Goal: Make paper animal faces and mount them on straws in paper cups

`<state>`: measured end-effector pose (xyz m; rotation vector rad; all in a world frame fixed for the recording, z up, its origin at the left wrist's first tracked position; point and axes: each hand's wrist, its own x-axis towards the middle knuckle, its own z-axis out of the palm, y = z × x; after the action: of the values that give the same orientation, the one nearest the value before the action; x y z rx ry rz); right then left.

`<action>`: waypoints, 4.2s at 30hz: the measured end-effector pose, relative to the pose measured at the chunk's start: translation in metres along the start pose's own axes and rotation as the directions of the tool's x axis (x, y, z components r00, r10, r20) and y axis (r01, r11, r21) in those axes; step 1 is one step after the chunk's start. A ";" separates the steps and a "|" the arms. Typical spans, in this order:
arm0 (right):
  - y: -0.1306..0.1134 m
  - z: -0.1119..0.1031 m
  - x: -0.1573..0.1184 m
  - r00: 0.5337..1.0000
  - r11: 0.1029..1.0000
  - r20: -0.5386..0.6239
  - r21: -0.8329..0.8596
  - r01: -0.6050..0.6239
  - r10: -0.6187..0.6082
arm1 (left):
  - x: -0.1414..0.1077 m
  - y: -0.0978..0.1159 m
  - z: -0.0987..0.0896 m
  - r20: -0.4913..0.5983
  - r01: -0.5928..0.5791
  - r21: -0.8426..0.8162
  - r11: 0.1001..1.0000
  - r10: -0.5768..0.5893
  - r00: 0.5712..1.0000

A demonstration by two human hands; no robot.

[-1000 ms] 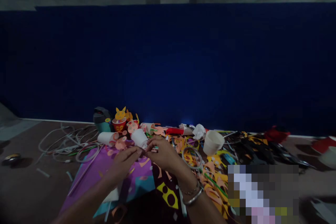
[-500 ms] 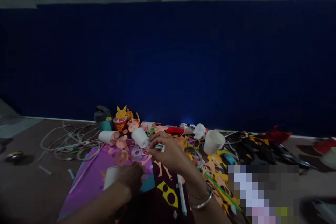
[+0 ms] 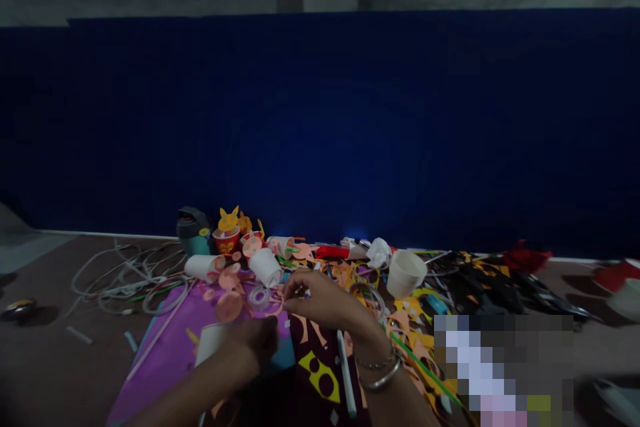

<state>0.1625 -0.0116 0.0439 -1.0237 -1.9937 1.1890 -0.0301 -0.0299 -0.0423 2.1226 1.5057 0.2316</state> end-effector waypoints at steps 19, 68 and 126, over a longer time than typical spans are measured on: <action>0.000 -0.001 0.005 0.981 0.901 0.068 0.388 -0.193 0.181 | 0.013 0.030 -0.072 -0.064 -0.115 -0.778 0.618 0.104 0.992; 0.013 0.016 0.016 0.970 0.902 -0.114 0.405 -0.151 0.214 | 0.015 0.038 -0.068 -0.228 -0.206 -0.905 0.372 -0.016 0.974; 0.002 0.016 0.018 0.904 0.998 -0.424 -0.013 -0.056 0.045 | 0.021 0.028 -0.065 -0.267 -0.210 -0.840 0.500 -0.046 0.963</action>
<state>0.1415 -0.0027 0.0373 -1.2339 -1.6492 0.8736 -0.0268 0.0030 0.0241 1.3250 1.0223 1.1017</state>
